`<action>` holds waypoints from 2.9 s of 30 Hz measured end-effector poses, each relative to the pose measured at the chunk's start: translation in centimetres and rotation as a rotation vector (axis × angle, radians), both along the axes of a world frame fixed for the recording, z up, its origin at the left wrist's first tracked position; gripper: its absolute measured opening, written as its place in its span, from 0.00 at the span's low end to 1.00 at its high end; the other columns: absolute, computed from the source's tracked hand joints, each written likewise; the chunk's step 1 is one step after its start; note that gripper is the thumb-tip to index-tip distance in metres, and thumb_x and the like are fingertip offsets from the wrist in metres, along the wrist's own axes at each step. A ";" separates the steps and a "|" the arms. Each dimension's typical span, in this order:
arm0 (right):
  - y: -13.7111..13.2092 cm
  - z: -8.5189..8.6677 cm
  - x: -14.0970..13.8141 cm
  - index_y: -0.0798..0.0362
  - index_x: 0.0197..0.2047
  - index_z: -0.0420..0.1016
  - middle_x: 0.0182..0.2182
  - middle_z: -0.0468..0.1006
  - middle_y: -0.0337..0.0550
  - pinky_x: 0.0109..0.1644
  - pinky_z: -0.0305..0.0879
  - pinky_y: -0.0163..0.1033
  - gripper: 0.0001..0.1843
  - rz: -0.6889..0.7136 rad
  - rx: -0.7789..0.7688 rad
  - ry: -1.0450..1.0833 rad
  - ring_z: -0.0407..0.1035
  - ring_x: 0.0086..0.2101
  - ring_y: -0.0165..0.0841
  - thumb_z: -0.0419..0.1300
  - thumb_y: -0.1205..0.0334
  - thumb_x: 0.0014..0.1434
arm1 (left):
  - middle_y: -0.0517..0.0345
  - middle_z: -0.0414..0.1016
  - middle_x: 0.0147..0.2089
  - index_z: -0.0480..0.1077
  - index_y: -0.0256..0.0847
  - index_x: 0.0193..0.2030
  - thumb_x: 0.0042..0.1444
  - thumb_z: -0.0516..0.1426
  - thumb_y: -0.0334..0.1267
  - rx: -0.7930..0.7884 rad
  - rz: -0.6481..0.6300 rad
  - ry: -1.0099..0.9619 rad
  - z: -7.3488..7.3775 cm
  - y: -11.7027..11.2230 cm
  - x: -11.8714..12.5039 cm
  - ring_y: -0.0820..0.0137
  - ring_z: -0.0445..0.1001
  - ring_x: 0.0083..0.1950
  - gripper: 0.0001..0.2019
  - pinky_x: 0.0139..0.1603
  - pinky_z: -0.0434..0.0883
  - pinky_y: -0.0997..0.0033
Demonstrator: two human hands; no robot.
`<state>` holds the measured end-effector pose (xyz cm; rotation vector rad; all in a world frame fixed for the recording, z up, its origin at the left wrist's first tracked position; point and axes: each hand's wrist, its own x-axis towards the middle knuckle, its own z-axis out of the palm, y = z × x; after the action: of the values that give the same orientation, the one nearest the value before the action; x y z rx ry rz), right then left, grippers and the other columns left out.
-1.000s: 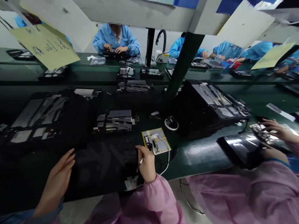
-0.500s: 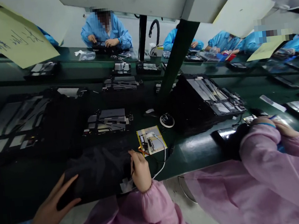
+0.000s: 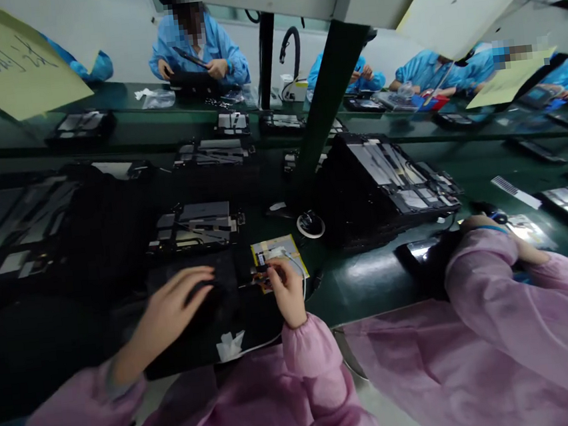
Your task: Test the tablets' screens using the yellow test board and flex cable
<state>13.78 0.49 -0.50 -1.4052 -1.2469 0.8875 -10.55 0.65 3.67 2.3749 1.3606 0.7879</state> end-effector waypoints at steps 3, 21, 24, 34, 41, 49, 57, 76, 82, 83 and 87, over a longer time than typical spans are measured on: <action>-0.1 -0.3 0.7 0.52 0.39 0.72 0.30 0.77 0.41 0.39 0.70 0.39 0.10 -0.007 -0.002 0.015 0.74 0.33 0.35 0.56 0.54 0.60 | 0.52 0.72 0.49 0.67 0.39 0.48 0.64 0.48 0.35 0.075 -0.306 0.163 0.1 3.2 6.4 0.65 0.70 0.52 0.10 0.55 0.69 0.65; 2.0 -1.2 2.3 0.52 0.41 0.73 0.39 0.74 0.47 0.49 0.63 0.43 0.09 0.216 0.128 -0.773 0.66 0.43 0.39 0.52 0.68 0.62 | 0.52 0.69 0.42 0.66 0.37 0.41 0.63 0.48 0.30 -0.022 -0.370 0.391 -2.7 6.8 7.6 0.66 0.69 0.45 0.07 0.49 0.68 0.66; 2.7 -1.6 2.0 0.51 0.40 0.73 0.38 0.73 0.48 0.47 0.62 0.43 0.08 0.279 0.126 -0.999 0.64 0.43 0.40 0.55 0.71 0.60 | 0.51 0.70 0.43 0.67 0.38 0.39 0.62 0.48 0.28 -0.003 -0.394 0.468 -3.4 6.8 7.7 0.64 0.68 0.46 0.08 0.51 0.66 0.63; 3.1 -1.2 3.5 0.53 0.42 0.72 0.42 0.73 0.48 0.44 0.59 0.44 0.08 0.174 0.137 -0.969 0.63 0.43 0.41 0.55 0.69 0.61 | 0.52 0.69 0.42 0.67 0.37 0.40 0.63 0.47 0.30 -0.033 -0.356 0.427 -4.6 6.3 7.9 0.64 0.67 0.45 0.08 0.50 0.65 0.62; 3.1 -1.6 2.9 0.52 0.45 0.73 0.44 0.74 0.48 0.49 0.61 0.46 0.11 0.322 0.264 -0.821 0.63 0.46 0.40 0.52 0.68 0.63 | 0.51 0.69 0.42 0.67 0.36 0.41 0.64 0.46 0.30 -0.037 -0.338 0.419 -4.7 6.2 7.8 0.64 0.66 0.44 0.09 0.48 0.66 0.61; 3.1 -2.4 3.1 0.52 0.45 0.74 0.44 0.73 0.49 0.51 0.63 0.48 0.12 0.377 0.280 -0.785 0.63 0.48 0.41 0.51 0.68 0.64 | 0.51 0.68 0.41 0.67 0.37 0.40 0.63 0.46 0.30 -0.032 -0.324 0.444 -4.7 5.9 8.0 0.63 0.66 0.44 0.09 0.48 0.65 0.61; 3.1 -2.7 3.1 0.52 0.44 0.74 0.44 0.73 0.48 0.52 0.63 0.48 0.11 0.368 0.286 -0.784 0.64 0.48 0.41 0.52 0.67 0.63 | 0.52 0.68 0.40 0.66 0.37 0.40 0.64 0.47 0.30 -0.008 -0.319 0.482 -4.5 5.8 8.0 0.63 0.65 0.43 0.08 0.48 0.65 0.61; 3.0 -2.4 3.3 0.50 0.45 0.77 0.45 0.73 0.49 0.55 0.64 0.51 0.14 0.405 0.289 -0.765 0.62 0.52 0.42 0.53 0.67 0.60 | 0.52 0.69 0.42 0.67 0.37 0.41 0.64 0.45 0.29 -0.055 -0.345 0.385 -4.5 5.8 7.9 0.64 0.66 0.45 0.10 0.49 0.65 0.62; 2.9 -2.8 3.5 0.51 0.47 0.77 0.46 0.74 0.49 0.56 0.63 0.52 0.14 0.435 0.318 -0.769 0.61 0.56 0.43 0.54 0.67 0.60 | 0.52 0.69 0.43 0.68 0.37 0.41 0.63 0.46 0.28 -0.047 -0.340 0.391 -5.1 5.8 8.2 0.64 0.66 0.46 0.10 0.52 0.65 0.62; 2.9 -2.7 3.6 0.51 0.47 0.77 0.46 0.74 0.49 0.56 0.63 0.53 0.14 0.437 0.324 -0.763 0.61 0.56 0.43 0.54 0.67 0.61 | 0.52 0.69 0.43 0.68 0.36 0.41 0.63 0.45 0.28 -0.041 -0.341 0.390 -5.2 5.8 8.2 0.64 0.65 0.46 0.10 0.52 0.65 0.62; 2.9 -2.5 3.5 0.51 0.45 0.77 0.46 0.75 0.47 0.56 0.62 0.53 0.13 0.445 0.338 -0.773 0.61 0.56 0.43 0.53 0.66 0.61 | 0.51 0.70 0.43 0.68 0.36 0.42 0.63 0.45 0.27 -0.028 -0.344 0.393 -5.2 5.7 8.1 0.64 0.66 0.46 0.11 0.52 0.66 0.62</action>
<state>17.27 3.36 -2.99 -1.2413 -2.2396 0.3629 -2.46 6.39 -1.54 2.7326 1.0252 0.2133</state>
